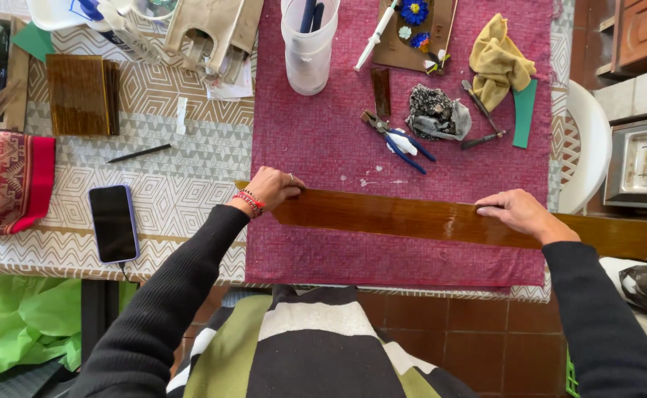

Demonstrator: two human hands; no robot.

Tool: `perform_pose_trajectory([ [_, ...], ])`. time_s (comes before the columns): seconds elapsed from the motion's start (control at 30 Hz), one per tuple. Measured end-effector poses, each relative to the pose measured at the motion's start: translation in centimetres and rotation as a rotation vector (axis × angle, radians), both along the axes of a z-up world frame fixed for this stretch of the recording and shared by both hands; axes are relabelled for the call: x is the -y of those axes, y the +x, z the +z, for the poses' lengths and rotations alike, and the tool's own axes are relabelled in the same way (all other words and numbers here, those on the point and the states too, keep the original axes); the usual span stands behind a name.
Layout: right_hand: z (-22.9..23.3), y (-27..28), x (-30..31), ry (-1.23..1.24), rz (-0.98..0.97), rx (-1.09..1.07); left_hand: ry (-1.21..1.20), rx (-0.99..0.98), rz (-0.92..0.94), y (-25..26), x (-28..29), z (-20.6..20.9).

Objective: Marking amber glass tiles using a green template and a marker for precise cutting.

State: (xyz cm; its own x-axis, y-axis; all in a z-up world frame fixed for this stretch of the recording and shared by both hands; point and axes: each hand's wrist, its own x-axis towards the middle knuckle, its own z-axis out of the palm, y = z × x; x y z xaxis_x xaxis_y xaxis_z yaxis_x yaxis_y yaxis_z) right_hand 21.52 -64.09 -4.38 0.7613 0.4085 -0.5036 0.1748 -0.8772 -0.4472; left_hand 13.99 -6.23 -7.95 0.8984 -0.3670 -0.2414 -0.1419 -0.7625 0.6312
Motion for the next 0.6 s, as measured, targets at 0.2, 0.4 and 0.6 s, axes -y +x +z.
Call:
perform_pose_trajectory([
  [0.2, -5.3, 2.1, -1.7, 0.190, -0.202, -0.173, -0.058, -0.046, 0.009, 2.6, -2.2, -4.9],
  [0.4, -7.4, 1.4, -6.4, 0.286, -0.234, -0.025, -0.059, -0.212, 0.082, 2.2, -7.7, -7.7],
  [0.6, -8.4, 1.3, -7.3, 0.361, -0.355, -0.053, -0.012, -0.263, 0.270, 1.4, -6.7, -5.0],
])
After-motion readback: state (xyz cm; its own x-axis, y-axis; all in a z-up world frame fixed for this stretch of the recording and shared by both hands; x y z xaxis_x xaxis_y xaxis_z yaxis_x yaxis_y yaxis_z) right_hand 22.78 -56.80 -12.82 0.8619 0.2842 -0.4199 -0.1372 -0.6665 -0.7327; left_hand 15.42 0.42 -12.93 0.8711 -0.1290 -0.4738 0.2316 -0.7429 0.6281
